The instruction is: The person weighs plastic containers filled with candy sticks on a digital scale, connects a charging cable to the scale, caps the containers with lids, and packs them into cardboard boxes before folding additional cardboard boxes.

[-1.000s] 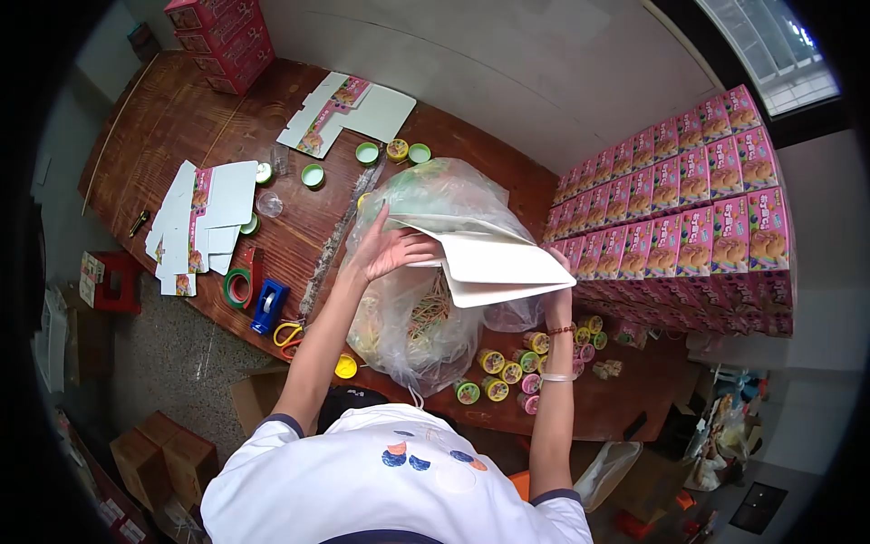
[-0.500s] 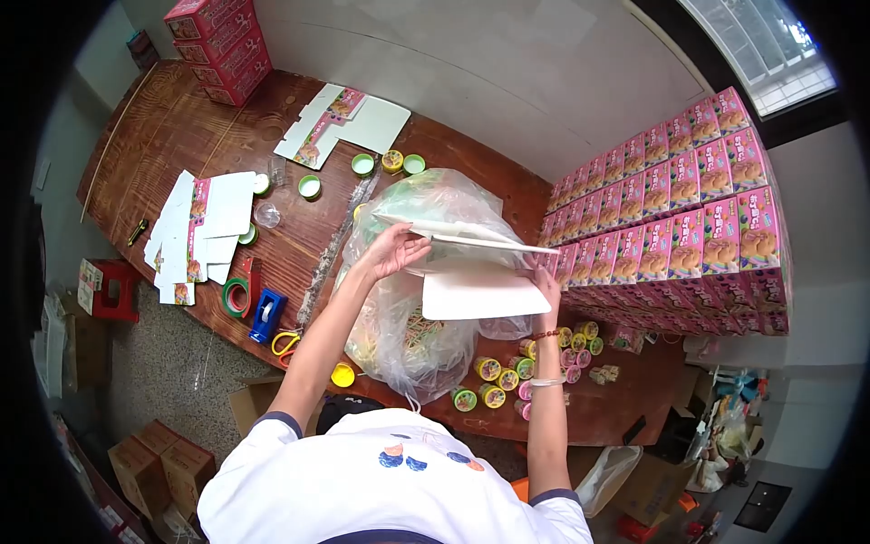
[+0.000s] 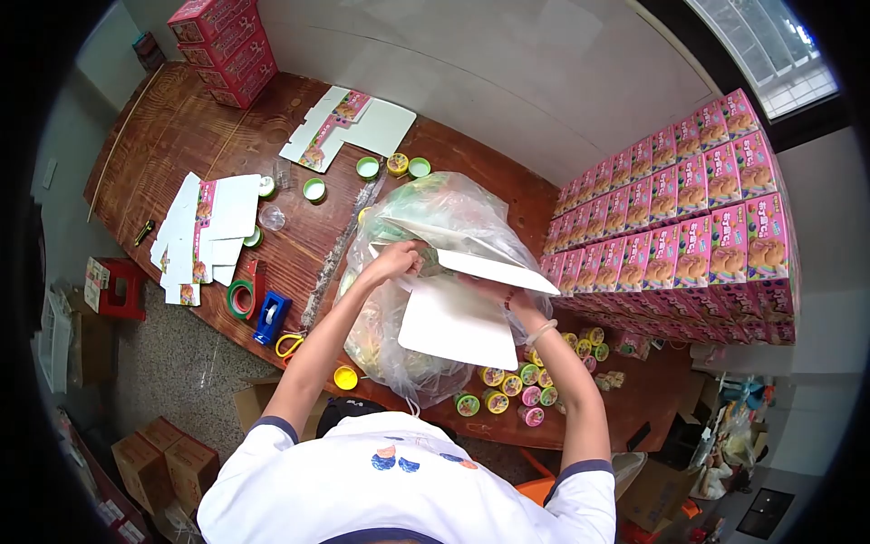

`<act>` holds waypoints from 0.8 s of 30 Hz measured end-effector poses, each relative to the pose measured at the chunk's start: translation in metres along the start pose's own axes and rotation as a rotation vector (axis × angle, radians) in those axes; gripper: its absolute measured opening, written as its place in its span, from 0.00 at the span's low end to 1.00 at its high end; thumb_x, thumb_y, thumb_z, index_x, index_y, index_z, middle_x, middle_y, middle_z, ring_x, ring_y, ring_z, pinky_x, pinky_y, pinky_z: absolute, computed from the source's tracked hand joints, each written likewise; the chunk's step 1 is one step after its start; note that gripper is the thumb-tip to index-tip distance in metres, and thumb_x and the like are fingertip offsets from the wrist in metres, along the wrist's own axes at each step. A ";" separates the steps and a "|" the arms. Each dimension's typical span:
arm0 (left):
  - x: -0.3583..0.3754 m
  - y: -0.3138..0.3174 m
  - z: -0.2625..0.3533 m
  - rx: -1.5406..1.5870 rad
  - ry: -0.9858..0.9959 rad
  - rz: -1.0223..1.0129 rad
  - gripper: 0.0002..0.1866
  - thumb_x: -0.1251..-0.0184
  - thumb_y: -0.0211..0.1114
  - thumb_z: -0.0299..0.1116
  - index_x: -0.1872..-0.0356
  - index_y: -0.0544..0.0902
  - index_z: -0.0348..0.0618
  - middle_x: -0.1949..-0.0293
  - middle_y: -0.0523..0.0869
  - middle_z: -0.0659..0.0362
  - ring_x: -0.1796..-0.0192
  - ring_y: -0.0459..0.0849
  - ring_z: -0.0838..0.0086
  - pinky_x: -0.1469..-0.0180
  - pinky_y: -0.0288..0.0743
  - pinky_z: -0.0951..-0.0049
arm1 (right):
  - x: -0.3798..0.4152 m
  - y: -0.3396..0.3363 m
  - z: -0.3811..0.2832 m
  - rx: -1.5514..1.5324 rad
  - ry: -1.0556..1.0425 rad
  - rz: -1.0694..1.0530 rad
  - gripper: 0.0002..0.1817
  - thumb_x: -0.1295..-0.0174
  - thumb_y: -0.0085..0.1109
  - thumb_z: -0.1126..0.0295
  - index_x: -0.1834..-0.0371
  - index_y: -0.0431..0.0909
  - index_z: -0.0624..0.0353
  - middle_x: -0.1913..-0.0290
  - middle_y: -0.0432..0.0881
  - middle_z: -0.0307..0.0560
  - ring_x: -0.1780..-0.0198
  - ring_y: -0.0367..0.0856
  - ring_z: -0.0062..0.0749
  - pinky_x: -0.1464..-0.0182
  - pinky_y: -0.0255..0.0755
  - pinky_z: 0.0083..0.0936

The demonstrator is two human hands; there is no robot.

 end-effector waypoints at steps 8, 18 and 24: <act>-0.001 -0.005 0.019 -0.189 0.067 0.079 0.26 0.28 0.53 0.24 0.29 0.74 0.33 0.67 0.91 0.48 0.68 0.93 0.65 0.61 0.89 0.66 | -0.048 -0.002 -0.014 -0.371 -0.228 0.180 0.26 0.31 0.62 0.66 0.30 0.75 0.56 0.32 0.80 0.53 0.31 0.78 0.45 0.28 0.70 0.36; 0.012 -0.001 0.025 -0.227 0.057 0.076 0.28 0.28 0.54 0.20 0.27 0.74 0.42 0.68 0.90 0.48 0.68 0.94 0.67 0.63 0.93 0.67 | -0.042 0.002 -0.022 -0.340 -0.331 0.197 0.29 0.34 0.63 0.68 0.29 0.74 0.58 0.30 0.77 0.53 0.28 0.75 0.45 0.26 0.68 0.37; 0.024 0.000 0.037 -0.316 0.034 0.083 0.29 0.30 0.56 0.21 0.27 0.74 0.42 0.66 0.91 0.43 0.69 0.94 0.63 0.60 0.92 0.63 | -0.042 0.005 -0.024 -0.313 -0.333 0.158 0.31 0.33 0.65 0.69 0.25 0.72 0.54 0.27 0.75 0.51 0.25 0.72 0.45 0.23 0.65 0.37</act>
Point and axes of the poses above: each hand's wrist, its own x-axis away from the middle knuckle, its own y-axis out of the palm, z = x × y, the point moved 8 cm from there along -x, towards the middle knuckle
